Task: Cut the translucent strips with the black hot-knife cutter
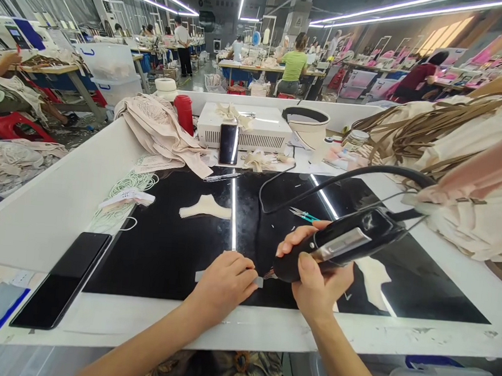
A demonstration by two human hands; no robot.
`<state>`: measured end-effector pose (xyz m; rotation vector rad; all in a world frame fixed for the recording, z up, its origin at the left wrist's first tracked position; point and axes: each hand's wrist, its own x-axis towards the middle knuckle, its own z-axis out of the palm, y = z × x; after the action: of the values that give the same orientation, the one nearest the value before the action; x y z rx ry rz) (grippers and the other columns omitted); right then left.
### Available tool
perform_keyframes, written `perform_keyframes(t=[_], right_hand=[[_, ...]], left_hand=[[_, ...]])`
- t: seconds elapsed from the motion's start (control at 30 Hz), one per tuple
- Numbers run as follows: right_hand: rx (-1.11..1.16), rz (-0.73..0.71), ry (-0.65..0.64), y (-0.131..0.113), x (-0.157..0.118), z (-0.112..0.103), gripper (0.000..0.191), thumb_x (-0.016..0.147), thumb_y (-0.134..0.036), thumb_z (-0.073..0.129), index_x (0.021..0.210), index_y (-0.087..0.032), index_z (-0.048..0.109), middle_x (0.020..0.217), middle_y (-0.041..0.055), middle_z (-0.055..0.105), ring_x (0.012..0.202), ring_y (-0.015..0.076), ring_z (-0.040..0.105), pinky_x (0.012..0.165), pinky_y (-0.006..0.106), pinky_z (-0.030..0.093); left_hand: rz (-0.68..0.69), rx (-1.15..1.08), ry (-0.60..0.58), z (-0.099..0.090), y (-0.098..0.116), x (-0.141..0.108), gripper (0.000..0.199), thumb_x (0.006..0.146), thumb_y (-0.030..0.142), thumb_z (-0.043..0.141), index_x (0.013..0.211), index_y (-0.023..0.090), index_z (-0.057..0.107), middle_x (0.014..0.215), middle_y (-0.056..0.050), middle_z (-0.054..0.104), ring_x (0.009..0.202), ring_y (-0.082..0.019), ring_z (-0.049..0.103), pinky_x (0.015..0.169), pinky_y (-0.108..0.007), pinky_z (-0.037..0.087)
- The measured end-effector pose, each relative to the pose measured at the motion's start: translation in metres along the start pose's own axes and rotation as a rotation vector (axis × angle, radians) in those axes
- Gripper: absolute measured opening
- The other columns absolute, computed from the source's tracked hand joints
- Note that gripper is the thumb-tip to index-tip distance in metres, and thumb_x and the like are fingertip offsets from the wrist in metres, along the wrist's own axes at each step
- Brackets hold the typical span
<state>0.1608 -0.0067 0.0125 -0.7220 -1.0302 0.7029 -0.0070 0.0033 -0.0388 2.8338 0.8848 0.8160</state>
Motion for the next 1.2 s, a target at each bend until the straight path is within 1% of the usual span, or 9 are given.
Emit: perform_keyframes(t=[0.17,0.33,0.43,0.57,0.77,0.97,1.07,1.13,1.2], right_hand=[[0.023,-0.011,-0.011,0.001,-0.001,0.0,0.035,0.088,-0.026,0.074,0.119,-0.028,0.058,0.09,-0.0015,0.063,0.07,0.0144,0.063,0.063,0.033,0.057],[-0.012,0.008,-0.003,0.002,-0.003,0.0,0.037,0.087,-0.028,0.074,0.119,-0.028,0.055,0.088,-0.0012,0.063,0.069,0.0154,0.063,0.062,0.034,0.058],[-0.039,0.007,-0.003,0.002,-0.003,0.001,0.033,0.089,-0.028,0.072,0.117,-0.028,0.056,0.087,-0.0016,0.063,0.069,0.0153,0.063,0.062,0.034,0.058],[-0.019,0.005,0.007,0.0,-0.003,0.002,0.031,0.089,-0.026,0.071,0.117,-0.028,0.058,0.087,-0.0016,0.063,0.069,0.0145,0.063,0.062,0.033,0.056],[0.001,0.004,0.002,-0.004,-0.008,-0.001,0.034,0.086,-0.031,0.074,0.117,-0.029,0.059,0.086,-0.0019,0.062,0.066,0.0151,0.062,0.061,0.034,0.056],[-0.021,0.025,0.003,-0.002,-0.011,-0.001,0.03,0.089,-0.029,0.071,0.117,-0.03,0.058,0.086,-0.002,0.062,0.067,0.0154,0.062,0.063,0.035,0.056],[-0.023,0.032,0.002,-0.004,-0.01,0.0,0.031,0.088,-0.028,0.072,0.117,-0.029,0.059,0.086,-0.0018,0.062,0.067,0.015,0.062,0.062,0.034,0.056],[0.001,0.024,0.009,-0.007,-0.008,0.002,0.033,0.087,-0.028,0.074,0.116,-0.028,0.06,0.086,-0.0016,0.062,0.066,0.0145,0.062,0.06,0.033,0.056],[0.035,0.01,0.028,-0.012,-0.006,0.007,0.033,0.084,-0.029,0.076,0.114,-0.027,0.062,0.084,-0.0018,0.062,0.065,0.0142,0.061,0.057,0.032,0.056]], left_hand=[[-0.005,-0.01,0.017,0.001,0.0,-0.001,0.009,0.1,0.021,0.059,0.098,0.017,0.066,0.098,-0.004,0.071,0.091,-0.02,0.066,0.085,-0.037,0.056],[-0.013,-0.021,0.013,0.0,0.0,-0.002,0.011,0.102,0.023,0.057,0.099,0.018,0.067,0.099,-0.005,0.071,0.093,-0.02,0.066,0.086,-0.037,0.056],[-0.016,-0.028,0.023,0.001,0.0,-0.002,0.014,0.103,0.023,0.055,0.098,0.017,0.067,0.099,-0.004,0.072,0.092,-0.02,0.066,0.086,-0.038,0.056],[-0.015,-0.029,0.025,0.002,0.0,-0.003,0.011,0.101,0.022,0.057,0.099,0.017,0.067,0.1,-0.004,0.072,0.093,-0.02,0.066,0.086,-0.039,0.057],[-0.01,-0.009,0.007,0.001,0.0,-0.003,0.015,0.103,0.022,0.053,0.099,0.017,0.066,0.099,-0.005,0.072,0.096,-0.019,0.067,0.09,-0.039,0.057],[-0.003,0.0,0.007,0.002,0.002,-0.002,0.01,0.101,0.021,0.057,0.099,0.017,0.066,0.099,-0.004,0.072,0.095,-0.02,0.068,0.089,-0.038,0.058],[-0.011,-0.023,-0.011,-0.005,0.001,-0.006,0.01,0.1,0.023,0.06,0.107,0.017,0.065,0.109,-0.005,0.073,0.102,-0.021,0.068,0.099,-0.043,0.056],[-0.032,-0.028,-0.021,-0.015,-0.003,-0.013,0.018,0.1,0.024,0.061,0.116,0.017,0.063,0.118,-0.006,0.072,0.112,-0.022,0.067,0.11,-0.048,0.05],[-0.083,-0.019,-0.033,-0.03,-0.011,-0.026,0.024,0.1,0.025,0.062,0.122,0.018,0.061,0.123,-0.006,0.07,0.117,-0.023,0.065,0.116,-0.052,0.044]])
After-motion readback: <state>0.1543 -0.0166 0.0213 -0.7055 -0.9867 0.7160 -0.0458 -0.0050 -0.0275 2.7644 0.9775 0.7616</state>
